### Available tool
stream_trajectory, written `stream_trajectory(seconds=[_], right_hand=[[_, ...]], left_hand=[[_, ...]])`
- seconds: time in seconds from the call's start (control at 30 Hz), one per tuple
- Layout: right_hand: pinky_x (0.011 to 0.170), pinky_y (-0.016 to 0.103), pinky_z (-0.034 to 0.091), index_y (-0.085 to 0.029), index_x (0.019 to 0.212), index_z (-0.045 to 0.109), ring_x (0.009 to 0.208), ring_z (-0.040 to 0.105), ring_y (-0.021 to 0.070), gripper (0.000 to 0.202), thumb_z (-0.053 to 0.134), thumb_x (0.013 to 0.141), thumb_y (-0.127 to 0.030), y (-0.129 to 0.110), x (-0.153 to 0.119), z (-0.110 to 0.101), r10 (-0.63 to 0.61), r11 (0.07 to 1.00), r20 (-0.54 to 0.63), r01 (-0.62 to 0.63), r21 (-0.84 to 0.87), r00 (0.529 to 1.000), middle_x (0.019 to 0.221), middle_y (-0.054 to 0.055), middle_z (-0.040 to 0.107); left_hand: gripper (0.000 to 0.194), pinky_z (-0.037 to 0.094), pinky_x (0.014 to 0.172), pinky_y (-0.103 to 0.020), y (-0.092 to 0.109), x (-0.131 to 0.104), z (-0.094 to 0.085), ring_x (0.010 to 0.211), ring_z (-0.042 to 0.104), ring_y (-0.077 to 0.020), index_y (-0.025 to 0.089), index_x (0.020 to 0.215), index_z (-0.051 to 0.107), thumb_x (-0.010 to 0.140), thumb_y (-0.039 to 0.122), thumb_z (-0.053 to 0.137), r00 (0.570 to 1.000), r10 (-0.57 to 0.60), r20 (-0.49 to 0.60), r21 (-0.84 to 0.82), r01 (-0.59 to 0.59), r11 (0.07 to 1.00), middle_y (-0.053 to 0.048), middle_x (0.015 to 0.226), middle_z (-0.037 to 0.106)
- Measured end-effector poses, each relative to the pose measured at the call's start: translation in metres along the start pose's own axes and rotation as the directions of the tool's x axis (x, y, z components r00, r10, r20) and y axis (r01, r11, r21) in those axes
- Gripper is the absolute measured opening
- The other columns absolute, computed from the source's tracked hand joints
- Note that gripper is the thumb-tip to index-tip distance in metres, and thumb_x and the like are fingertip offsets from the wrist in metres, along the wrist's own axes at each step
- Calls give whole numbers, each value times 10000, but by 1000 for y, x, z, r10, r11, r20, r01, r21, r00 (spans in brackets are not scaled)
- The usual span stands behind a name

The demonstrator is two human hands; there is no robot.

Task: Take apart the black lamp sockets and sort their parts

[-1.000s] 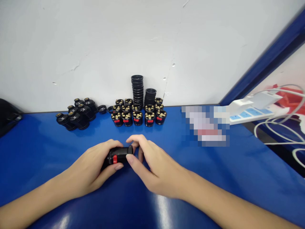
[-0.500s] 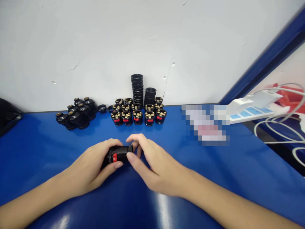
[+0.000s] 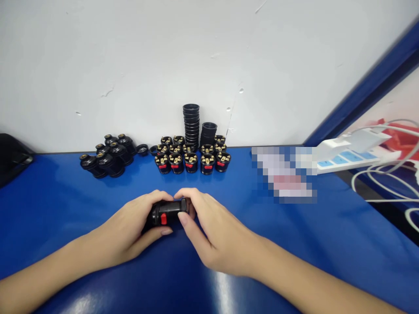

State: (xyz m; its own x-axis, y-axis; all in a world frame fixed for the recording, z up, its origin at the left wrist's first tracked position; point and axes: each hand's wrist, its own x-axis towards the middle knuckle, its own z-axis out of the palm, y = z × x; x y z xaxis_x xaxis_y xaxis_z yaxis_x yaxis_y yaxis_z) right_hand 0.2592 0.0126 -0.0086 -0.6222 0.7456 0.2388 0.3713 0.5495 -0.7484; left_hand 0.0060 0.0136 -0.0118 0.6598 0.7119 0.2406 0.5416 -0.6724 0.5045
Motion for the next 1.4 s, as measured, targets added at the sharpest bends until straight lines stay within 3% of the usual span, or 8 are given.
stream_trajectory(seconds=[0.3,0.47,0.63,0.8,1.0,1.13,1.27,1.4], right_hand=[[990,437,578,-251,1436,410,1138,655,252,359,512,1092,-245,2,-1,0,-32,999,-10,32,15,999,1290,113,615],[910,427,590,-256,1393,437,1031,682,237,249,401,1152,-310,0,0,0,48,998,14,-48,38,999,1132,74,667],[982,452,580,-264,1431,396,1142,653,260,370,525,1084,-252,1,0,-1,-41,999,-8,41,14,999,1306,123,599],[934,439,577,-257,1368,447,1059,681,238,235,341,1167,-321,1,-1,-2,57,997,1,-57,42,998,1193,96,673],[832,414,598,-249,1466,357,918,672,221,355,441,1128,-320,1,-2,-3,3,1000,-7,-2,13,1000,1163,97,647],[920,439,569,-247,1423,399,1036,678,240,277,347,1166,-337,0,-2,-1,41,999,-8,-41,1,999,1143,94,668],[780,396,567,-249,1505,296,822,633,204,413,446,1122,-295,2,-3,0,13,1000,8,-13,-4,1000,1083,66,638],[926,441,565,-252,1418,410,1065,677,248,273,367,1159,-323,1,-2,-1,35,999,-12,-35,2,999,1236,113,668]], left_hand=[[289,543,817,-390,1,0,2,935,671,-241,291,1353,459,1087,262,569,998,-64,-8,-3,64,998,-29,1144,698],[306,544,841,-391,1,1,1,964,683,-239,289,1361,453,1084,246,576,999,-49,-8,-5,49,999,-35,1165,702],[296,556,817,-393,2,0,1,939,692,-244,280,1366,458,1090,266,563,999,-41,-16,14,41,999,-49,1157,710],[320,565,843,-394,1,0,1,981,709,-248,277,1370,455,1074,234,570,999,-21,-25,26,21,999,-56,1162,714],[279,561,809,-397,2,1,1,918,691,-245,271,1356,464,1090,260,547,999,-34,-4,30,34,999,-56,1131,715],[291,554,816,-389,3,2,0,925,689,-239,281,1348,452,1082,243,562,1000,-11,-8,33,12,999,-46,1141,710],[297,556,813,-383,3,2,0,918,692,-236,278,1357,455,1081,240,559,1000,-10,-10,37,10,999,-45,1130,713],[299,559,827,-382,2,2,0,933,699,-237,273,1352,474,1071,243,571,1000,-13,-12,28,13,1000,-50,1137,718]])
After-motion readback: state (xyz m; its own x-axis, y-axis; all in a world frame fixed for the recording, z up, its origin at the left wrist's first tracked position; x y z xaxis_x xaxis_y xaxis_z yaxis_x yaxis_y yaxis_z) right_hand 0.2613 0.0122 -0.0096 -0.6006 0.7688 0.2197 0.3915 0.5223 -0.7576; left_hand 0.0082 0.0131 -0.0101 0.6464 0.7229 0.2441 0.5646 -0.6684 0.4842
